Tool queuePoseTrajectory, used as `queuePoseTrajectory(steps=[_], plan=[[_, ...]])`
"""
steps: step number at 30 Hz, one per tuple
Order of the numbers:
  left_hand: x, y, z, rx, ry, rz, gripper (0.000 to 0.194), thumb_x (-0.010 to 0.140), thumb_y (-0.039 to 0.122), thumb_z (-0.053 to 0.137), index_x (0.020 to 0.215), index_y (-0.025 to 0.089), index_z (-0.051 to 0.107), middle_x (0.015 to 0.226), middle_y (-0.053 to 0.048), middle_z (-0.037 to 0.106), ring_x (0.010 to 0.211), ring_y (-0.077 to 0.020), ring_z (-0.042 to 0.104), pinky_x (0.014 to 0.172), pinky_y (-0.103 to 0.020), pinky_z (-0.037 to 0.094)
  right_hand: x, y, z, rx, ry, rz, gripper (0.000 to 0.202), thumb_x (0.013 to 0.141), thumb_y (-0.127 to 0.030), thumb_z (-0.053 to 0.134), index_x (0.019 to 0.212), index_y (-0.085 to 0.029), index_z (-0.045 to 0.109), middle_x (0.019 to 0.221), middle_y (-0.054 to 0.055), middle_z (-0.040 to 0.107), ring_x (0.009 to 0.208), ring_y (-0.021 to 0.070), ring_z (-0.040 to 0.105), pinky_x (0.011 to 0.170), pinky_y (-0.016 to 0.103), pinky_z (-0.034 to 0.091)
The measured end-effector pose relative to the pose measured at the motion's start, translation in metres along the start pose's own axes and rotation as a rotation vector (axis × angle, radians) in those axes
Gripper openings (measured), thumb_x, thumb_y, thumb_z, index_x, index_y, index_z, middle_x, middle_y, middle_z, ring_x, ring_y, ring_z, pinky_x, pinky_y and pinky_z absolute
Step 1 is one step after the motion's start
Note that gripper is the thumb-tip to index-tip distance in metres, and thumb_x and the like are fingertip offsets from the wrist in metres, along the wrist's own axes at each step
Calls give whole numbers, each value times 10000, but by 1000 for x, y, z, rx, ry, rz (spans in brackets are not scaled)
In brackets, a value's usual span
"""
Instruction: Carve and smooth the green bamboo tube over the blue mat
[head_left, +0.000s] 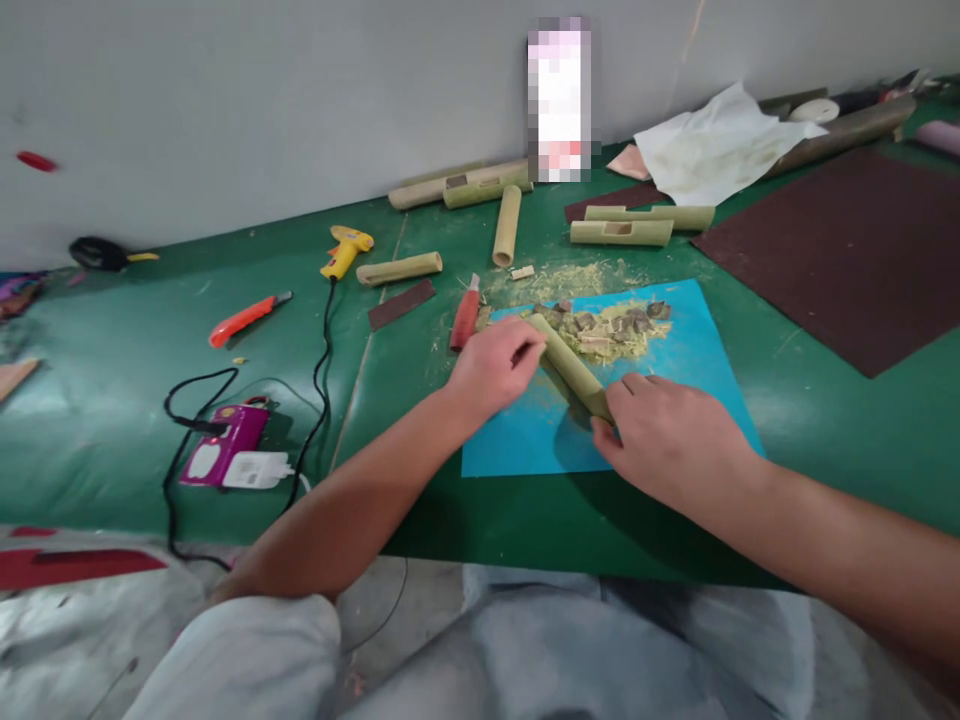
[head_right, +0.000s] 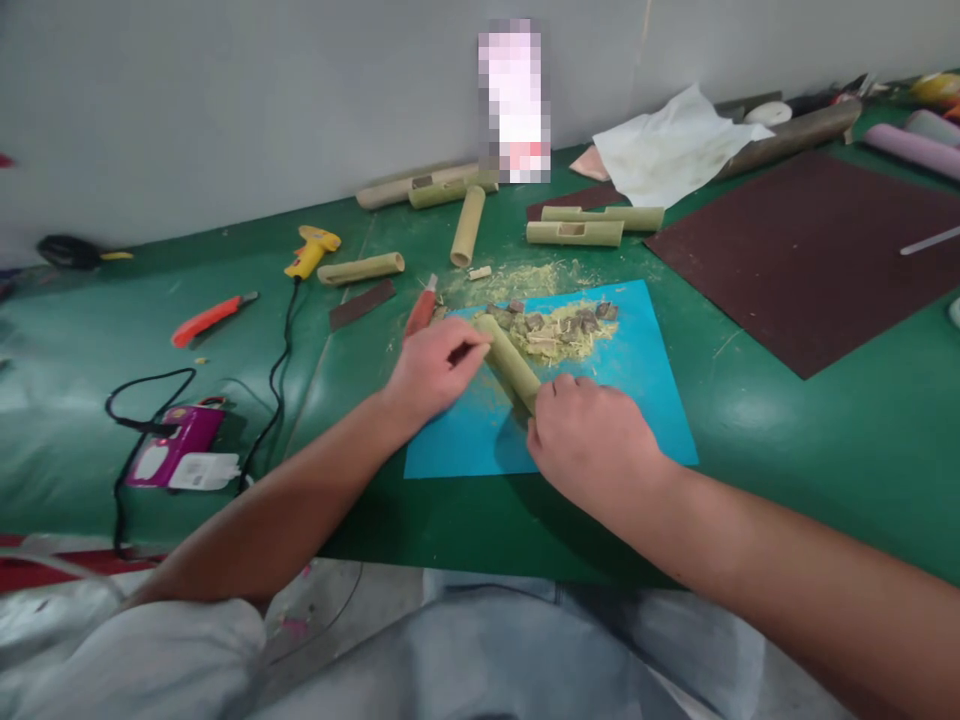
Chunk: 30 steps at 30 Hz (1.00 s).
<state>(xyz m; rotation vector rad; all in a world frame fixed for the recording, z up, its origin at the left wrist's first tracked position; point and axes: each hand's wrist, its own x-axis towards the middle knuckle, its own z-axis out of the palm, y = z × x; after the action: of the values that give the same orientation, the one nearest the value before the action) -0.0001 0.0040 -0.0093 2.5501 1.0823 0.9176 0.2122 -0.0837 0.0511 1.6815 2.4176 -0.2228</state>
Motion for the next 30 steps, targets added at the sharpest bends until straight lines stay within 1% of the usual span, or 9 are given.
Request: queuePoseTrajectory(steps=[3, 5, 8, 13, 17, 22, 26, 27, 30], plan=[[-4, 14, 2, -9, -232, 120, 234, 1065, 277, 515, 1050, 180, 727, 922, -63, 739, 851, -189, 708, 745, -292, 564, 1, 0, 1, -9, 20, -4, 226, 990, -235, 506, 931, -157, 710, 884, 148, 718, 797, 241, 680, 576, 310, 362], [-3, 16, 2, 32, -226, 99, 259, 1072, 276, 498, 1013, 173, 727, 902, -68, 730, 840, -192, 700, 743, -297, 557, 1, -1, 1, -21, 30, -11, 217, 987, -235, 518, 926, -158, 712, 883, 147, 721, 792, 238, 681, 580, 310, 369], [0, 13, 1, 99, -63, -4, 269, 1058, 244, 498, 902, 162, 702, 878, -74, 719, 842, -191, 687, 785, -312, 555, 1, -1, 1, -29, 38, -6, 217, 988, -232, 519, 940, -157, 717, 891, 147, 728, 789, 228, 682, 580, 303, 367], [-1, 20, 4, 75, -273, 171, 294, 1085, 296, 471, 998, 191, 732, 889, -55, 727, 809, -181, 680, 692, -284, 520, 0, 1, 5, -27, 82, -28, 217, 978, -225, 521, 901, -175, 717, 833, 121, 726, 728, 210, 666, 571, 307, 344], [1, 20, 2, 169, -40, -8, 330, 1076, 276, 470, 867, 167, 700, 816, -69, 691, 770, -194, 653, 708, -313, 512, -1, 2, 6, -55, 124, -18, 210, 965, -233, 532, 870, -177, 711, 801, 116, 717, 701, 207, 657, 548, 313, 301], [-3, 21, 2, 102, -248, 156, 331, 1081, 296, 468, 896, 180, 717, 821, -49, 699, 747, -178, 645, 659, -294, 487, -1, 2, 7, -56, 114, -47, 207, 966, -230, 546, 857, -170, 712, 796, 115, 717, 711, 213, 671, 545, 319, 302], [-1, 17, 1, 144, -37, -36, 277, 1039, 253, 501, 864, 163, 696, 824, -67, 694, 778, -191, 647, 730, -317, 522, -1, 1, 5, -61, 121, -28, 216, 970, -234, 536, 871, -174, 718, 793, 114, 713, 700, 208, 671, 531, 313, 300], [-1, 18, 1, 147, -48, -41, 267, 1035, 251, 504, 866, 168, 694, 823, -63, 693, 782, -191, 649, 728, -314, 521, -1, 1, 4, -55, 115, -32, 208, 967, -233, 544, 875, -175, 720, 795, 114, 714, 704, 208, 672, 534, 311, 309], [-6, 24, 0, 75, -287, 131, 297, 1061, 288, 487, 880, 190, 701, 813, -39, 695, 740, -163, 646, 658, -271, 492, -1, 0, 1, -27, 59, -39, 194, 967, -222, 558, 899, -166, 730, 837, 125, 731, 742, 215, 685, 555, 309, 338]])
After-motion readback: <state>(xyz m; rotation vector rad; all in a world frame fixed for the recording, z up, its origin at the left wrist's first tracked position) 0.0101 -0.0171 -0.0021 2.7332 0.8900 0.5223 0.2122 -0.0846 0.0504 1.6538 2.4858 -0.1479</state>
